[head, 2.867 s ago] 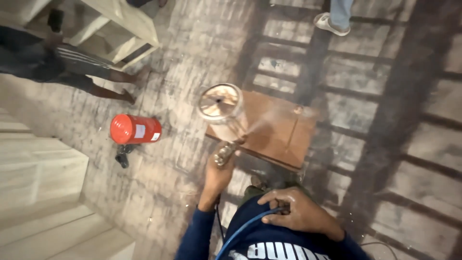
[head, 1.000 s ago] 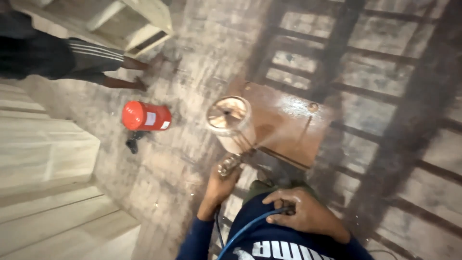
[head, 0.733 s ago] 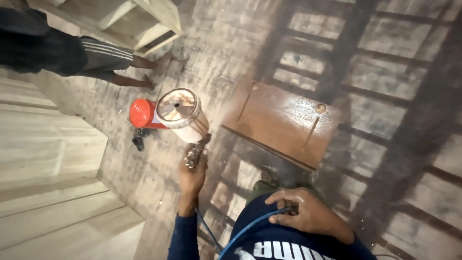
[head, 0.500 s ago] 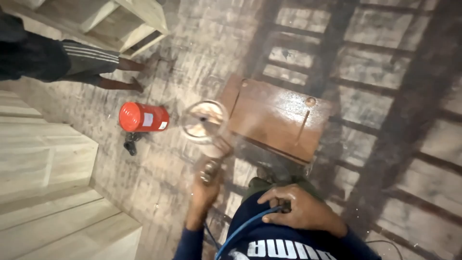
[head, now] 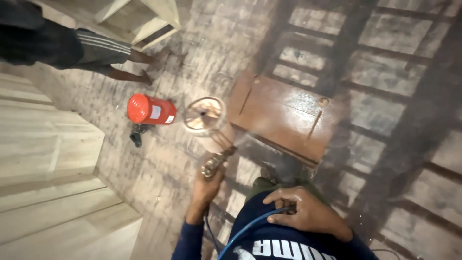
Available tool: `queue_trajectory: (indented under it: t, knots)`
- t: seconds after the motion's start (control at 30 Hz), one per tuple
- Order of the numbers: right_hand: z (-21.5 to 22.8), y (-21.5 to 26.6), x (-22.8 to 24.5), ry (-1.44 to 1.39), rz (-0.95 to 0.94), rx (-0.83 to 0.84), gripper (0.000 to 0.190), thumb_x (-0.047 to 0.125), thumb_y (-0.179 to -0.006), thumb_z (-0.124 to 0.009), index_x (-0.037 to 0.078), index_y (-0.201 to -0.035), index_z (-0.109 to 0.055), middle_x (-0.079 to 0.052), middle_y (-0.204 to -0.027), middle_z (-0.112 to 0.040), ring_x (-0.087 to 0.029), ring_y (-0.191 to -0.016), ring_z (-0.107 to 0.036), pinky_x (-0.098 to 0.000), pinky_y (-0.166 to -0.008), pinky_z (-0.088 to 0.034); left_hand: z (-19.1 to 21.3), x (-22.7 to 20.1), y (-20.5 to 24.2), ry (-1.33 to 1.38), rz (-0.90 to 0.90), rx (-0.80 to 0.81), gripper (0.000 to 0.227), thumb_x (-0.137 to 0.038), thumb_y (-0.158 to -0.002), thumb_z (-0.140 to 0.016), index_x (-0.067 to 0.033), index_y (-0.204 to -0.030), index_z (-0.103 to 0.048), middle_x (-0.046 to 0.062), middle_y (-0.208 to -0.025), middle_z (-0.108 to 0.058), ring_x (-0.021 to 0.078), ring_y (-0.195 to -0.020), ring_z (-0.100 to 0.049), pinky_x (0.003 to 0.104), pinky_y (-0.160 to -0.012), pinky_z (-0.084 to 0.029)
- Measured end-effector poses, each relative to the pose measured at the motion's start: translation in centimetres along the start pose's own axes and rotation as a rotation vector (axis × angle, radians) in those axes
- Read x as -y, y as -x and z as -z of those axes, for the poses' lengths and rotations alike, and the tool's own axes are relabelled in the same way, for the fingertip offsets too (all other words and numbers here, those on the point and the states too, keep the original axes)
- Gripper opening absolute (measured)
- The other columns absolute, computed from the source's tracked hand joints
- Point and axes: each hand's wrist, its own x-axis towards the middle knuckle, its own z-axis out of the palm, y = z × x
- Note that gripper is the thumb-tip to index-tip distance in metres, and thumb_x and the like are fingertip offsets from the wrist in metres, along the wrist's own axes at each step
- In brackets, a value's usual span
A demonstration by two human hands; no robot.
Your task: Spray painting a wooden furniture panel using a handheld spray gun in a workshop setting.
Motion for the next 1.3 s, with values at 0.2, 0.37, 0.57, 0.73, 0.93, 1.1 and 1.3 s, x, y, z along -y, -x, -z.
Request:
queue_trajectory:
  t: [0.2,0.37,0.57,0.73,0.93,1.1,1.3]
  knots:
    - [-0.5,-0.2,0.1,0.044,0.020,0.010,0.042,0.025,-0.073,-0.091,0.010,-0.109,-0.076,-0.001,-0.077,-0.067,-0.009,-0.066,-0.062,-0.0256,-0.060,-0.053,2.3,-4.8,0.9,-0.068,0.122,-0.311,0.034,-0.013,-0.094,-0.070,-0.0075,-0.127,-0.066,0.010,-0.081,-0.069,0.0186,-0.070,-0.063,0.033,-0.064,-0.052]
    - [-1.1,-0.1,0.9,0.025,0.009,0.002,0.040,0.023,-0.074,-0.090,0.009,-0.110,-0.077,-0.001,-0.076,-0.067,-0.010,-0.067,-0.062,-0.0256,-0.060,-0.051,0.1,-1.0,2.1,-0.153,-0.101,-0.167,0.030,-0.007,-0.089,-0.071,-0.0039,-0.119,-0.068,0.006,-0.097,-0.076,0.0163,-0.086,-0.073,0.032,-0.074,-0.058]
    - [-2.3,0.0,0.7,0.087,0.015,0.002,0.040,0.025,-0.074,-0.091,0.011,-0.109,-0.078,-0.002,-0.073,-0.066,-0.012,-0.063,-0.061,-0.0260,-0.058,-0.049,-4.0,-5.2,3.4,-0.012,0.050,0.222,0.021,-0.011,-0.092,-0.073,-0.0033,-0.112,-0.070,0.004,-0.082,-0.072,0.0125,-0.070,-0.064,0.032,-0.061,-0.052]
    - [-2.9,0.0,0.1,0.068,0.070,-0.004,0.040,0.023,-0.074,-0.091,0.008,-0.108,-0.076,-0.002,-0.072,-0.065,-0.011,-0.061,-0.061,-0.0270,-0.057,-0.049,-2.7,-1.5,2.7,0.010,0.125,0.285,0.021,-0.017,-0.097,-0.074,-0.0041,-0.113,-0.075,0.002,-0.074,-0.068,0.0091,-0.063,-0.058,0.029,-0.056,-0.048]
    - [-3.8,-0.5,-0.2,0.051,0.047,0.014,0.042,0.024,-0.073,-0.093,0.008,-0.108,-0.076,-0.003,-0.071,-0.066,-0.011,-0.061,-0.059,-0.0271,-0.058,-0.050,3.4,1.7,1.6,-0.076,-0.102,-0.044,0.029,-0.010,-0.093,-0.070,-0.0029,-0.121,-0.072,0.004,-0.093,-0.073,0.0121,-0.079,-0.066,0.031,-0.067,-0.053]
    - [-4.3,-0.6,0.1,0.021,0.060,0.022,0.040,0.022,-0.074,-0.091,0.007,-0.109,-0.077,-0.002,-0.077,-0.066,-0.009,-0.066,-0.061,-0.0256,-0.060,-0.051,4.5,-3.3,2.5,-0.167,0.021,-0.274,0.034,-0.011,-0.091,-0.070,-0.0061,-0.125,-0.066,0.007,-0.086,-0.072,0.0151,-0.075,-0.068,0.031,-0.067,-0.054]
    - [-5.1,-0.9,0.6,0.044,0.009,0.055,0.040,0.025,-0.075,-0.090,0.009,-0.109,-0.077,-0.001,-0.070,-0.063,-0.009,-0.059,-0.056,-0.0258,-0.054,-0.044,0.8,0.3,3.7,-0.095,-0.095,0.060,0.026,-0.011,-0.093,-0.071,-0.0053,-0.118,-0.072,0.007,-0.097,-0.077,0.0149,-0.085,-0.071,0.032,-0.072,-0.057]
